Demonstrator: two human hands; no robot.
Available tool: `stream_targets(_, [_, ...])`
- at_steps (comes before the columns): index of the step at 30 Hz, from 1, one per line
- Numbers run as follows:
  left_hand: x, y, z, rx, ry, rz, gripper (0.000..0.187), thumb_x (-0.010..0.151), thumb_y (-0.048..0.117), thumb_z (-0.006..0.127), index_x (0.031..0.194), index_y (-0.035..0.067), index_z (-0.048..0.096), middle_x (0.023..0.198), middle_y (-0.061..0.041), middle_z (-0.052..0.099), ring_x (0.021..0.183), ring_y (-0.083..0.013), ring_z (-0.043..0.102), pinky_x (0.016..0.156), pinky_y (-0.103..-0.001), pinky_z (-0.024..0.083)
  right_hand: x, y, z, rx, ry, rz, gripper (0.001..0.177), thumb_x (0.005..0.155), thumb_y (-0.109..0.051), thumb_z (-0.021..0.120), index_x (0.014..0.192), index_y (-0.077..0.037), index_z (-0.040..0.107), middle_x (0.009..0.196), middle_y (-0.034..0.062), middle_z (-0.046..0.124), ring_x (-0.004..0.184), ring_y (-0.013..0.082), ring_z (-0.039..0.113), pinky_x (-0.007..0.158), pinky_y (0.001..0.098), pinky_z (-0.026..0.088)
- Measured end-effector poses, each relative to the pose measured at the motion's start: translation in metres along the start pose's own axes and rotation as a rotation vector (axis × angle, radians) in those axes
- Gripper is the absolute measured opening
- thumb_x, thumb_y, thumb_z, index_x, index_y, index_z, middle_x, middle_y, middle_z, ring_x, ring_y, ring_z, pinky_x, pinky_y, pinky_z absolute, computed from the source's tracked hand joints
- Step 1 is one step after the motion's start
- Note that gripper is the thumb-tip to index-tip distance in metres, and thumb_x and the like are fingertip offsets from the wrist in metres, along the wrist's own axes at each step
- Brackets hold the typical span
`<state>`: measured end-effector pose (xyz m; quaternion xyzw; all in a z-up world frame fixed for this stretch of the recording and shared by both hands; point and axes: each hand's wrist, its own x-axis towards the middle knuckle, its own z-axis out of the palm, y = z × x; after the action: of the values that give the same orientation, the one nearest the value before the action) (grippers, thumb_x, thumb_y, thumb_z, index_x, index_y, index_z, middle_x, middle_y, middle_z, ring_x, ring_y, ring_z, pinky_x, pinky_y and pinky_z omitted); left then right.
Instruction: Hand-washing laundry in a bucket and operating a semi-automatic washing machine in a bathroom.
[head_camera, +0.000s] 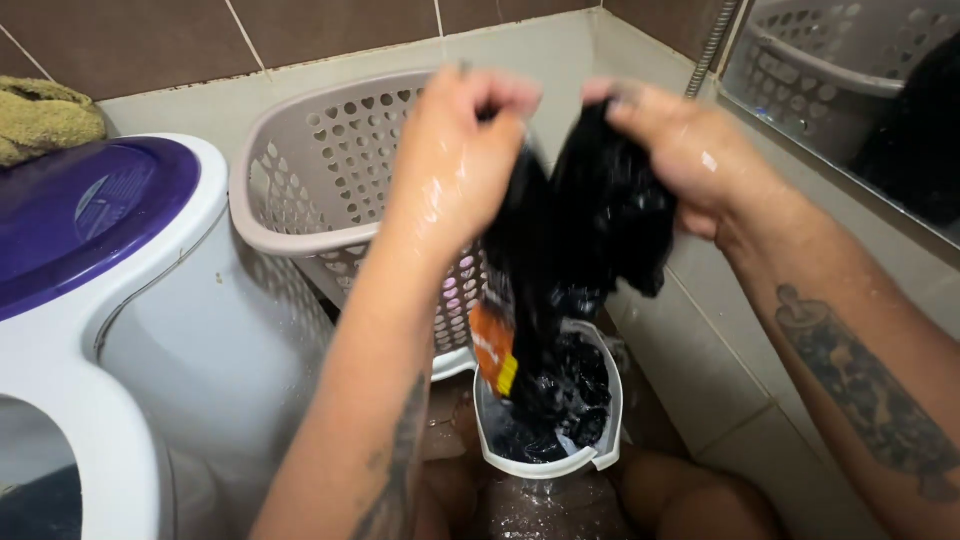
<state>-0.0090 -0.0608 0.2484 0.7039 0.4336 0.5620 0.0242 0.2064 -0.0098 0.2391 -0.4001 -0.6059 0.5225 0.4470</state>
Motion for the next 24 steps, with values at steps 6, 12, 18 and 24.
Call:
stream_targets(6, [-0.135, -0.094, 0.07, 0.575, -0.349, -0.429, 0.02, 0.091, 0.012, 0.057, 0.099, 0.002, 0.073, 0.101, -0.022, 0.069, 0.093, -0.041, 0.068, 0.084, -0.051, 0.055, 0.049, 0.23, -0.054, -0.782, 0.046, -0.059, 0.028, 0.102, -0.025, 0.054, 0.111, -0.009, 0.076, 0.106, 0.0151, 0.075, 0.095, 0.0302, 0.072, 0.086, 0.0428, 0.057])
stream_targets(12, [-0.31, -0.23, 0.208, 0.627, -0.739, -0.738, 0.036, 0.098, 0.011, 0.049, 0.132, 0.0, 0.053, 0.141, -0.021, 0.047, 0.098, -0.0397, 0.069, 0.082, -0.049, 0.058, -0.018, 0.404, 0.035, -0.918, -0.056, 0.258, 0.046, 0.09, -0.04, 0.066, 0.13, -0.02, 0.054, 0.125, 0.0214, 0.056, 0.107, 0.0436, 0.065, 0.094, 0.0492, 0.054])
stream_targets(18, [-0.384, -0.277, 0.25, 0.56, -1.116, -0.833, 0.073, 0.098, 0.014, 0.048, 0.163, 0.004, 0.018, 0.164, -0.019, 0.027, 0.1, -0.0312, 0.07, 0.082, -0.041, 0.058, -0.036, 0.528, 0.057, -1.079, -0.305, 0.502, 0.088, 0.083, -0.028, 0.07, 0.159, -0.03, 0.024, 0.151, 0.0234, 0.033, 0.111, 0.0457, 0.065, 0.097, 0.0522, 0.055])
stream_targets(24, [-0.625, -0.444, 0.348, 0.547, -1.423, -0.566, 0.034, 0.095, 0.021, 0.057, 0.124, 0.015, 0.072, 0.123, -0.012, 0.069, 0.105, -0.0305, 0.064, 0.083, -0.043, 0.053, -0.035, 0.604, 0.057, -0.947, -0.341, 0.568, 0.071, 0.083, -0.013, 0.063, 0.149, -0.021, 0.036, 0.14, 0.0221, 0.045, 0.105, 0.0402, 0.068, 0.091, 0.0491, 0.057])
